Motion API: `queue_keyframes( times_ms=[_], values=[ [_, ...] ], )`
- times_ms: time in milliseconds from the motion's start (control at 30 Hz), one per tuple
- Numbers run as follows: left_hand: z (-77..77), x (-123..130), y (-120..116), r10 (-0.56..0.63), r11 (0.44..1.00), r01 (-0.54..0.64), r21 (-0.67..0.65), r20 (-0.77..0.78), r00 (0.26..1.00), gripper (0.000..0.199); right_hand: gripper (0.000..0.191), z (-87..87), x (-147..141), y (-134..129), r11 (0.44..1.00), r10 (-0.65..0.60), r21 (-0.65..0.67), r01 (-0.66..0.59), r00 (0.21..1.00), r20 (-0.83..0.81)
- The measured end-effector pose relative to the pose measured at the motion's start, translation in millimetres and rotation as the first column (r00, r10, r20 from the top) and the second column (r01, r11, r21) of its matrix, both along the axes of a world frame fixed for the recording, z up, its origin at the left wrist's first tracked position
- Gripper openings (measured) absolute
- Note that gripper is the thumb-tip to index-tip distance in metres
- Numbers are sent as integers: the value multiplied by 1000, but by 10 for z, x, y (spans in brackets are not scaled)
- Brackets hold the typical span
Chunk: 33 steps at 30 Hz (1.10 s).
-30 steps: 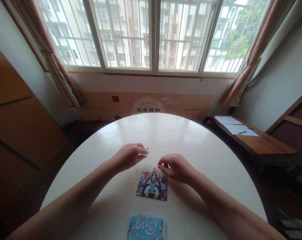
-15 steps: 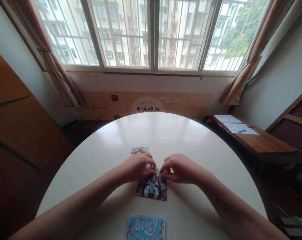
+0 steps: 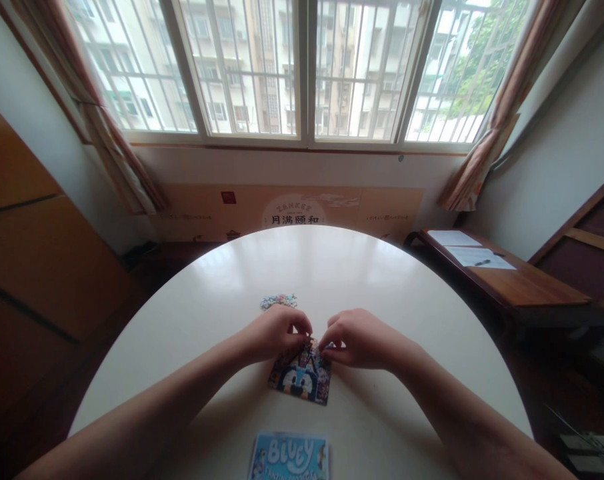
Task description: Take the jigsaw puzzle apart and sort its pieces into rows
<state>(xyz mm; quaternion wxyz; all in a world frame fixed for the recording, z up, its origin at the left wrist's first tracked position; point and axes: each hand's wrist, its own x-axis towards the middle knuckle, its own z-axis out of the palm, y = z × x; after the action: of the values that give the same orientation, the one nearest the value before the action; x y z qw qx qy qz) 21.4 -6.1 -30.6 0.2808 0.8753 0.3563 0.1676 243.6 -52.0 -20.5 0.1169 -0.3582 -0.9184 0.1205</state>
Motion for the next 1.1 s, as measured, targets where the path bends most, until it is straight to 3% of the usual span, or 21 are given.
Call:
queue_keyframes(
  times_ms=[100, 233, 367, 467, 833, 1000, 1100],
  values=[
    [38, -48, 90, 79, 992, -69, -110, 92, 993, 11, 20, 2, -2, 0, 1000, -8, -17, 8, 1000, 22],
    [118, -229, 315, 282, 948, -231, -219, 237, 930, 15, 18, 4, -7, 2, 999, -18, -35, 19, 999, 32],
    [179, -452, 523, 433, 901, -422, -99, 227, 872, 16, 14, -8, -7, 6, 999, -20, -39, 21, 1000, 19],
    [181, -543, 585, 485, 873, -488, -12, 138, 864, 15, 13, -21, -11, 13, 999, -24, -35, 24, 1000, 13],
    [129, -533, 534, 507, 861, -502, 86, -49, 861, 18, 17, -36, -31, 27, 999, -28, -32, 27, 1000, -14],
    [164, -538, 499, 558, 805, -514, 297, -85, 825, 18, 15, -77, -53, 34, 999, -26, -25, 25, 999, -38],
    [181, -457, 420, 511, 796, -449, 406, -51, 858, 18, 16, -110, -82, 33, 998, -63, 9, 64, 997, -51]
  ],
)
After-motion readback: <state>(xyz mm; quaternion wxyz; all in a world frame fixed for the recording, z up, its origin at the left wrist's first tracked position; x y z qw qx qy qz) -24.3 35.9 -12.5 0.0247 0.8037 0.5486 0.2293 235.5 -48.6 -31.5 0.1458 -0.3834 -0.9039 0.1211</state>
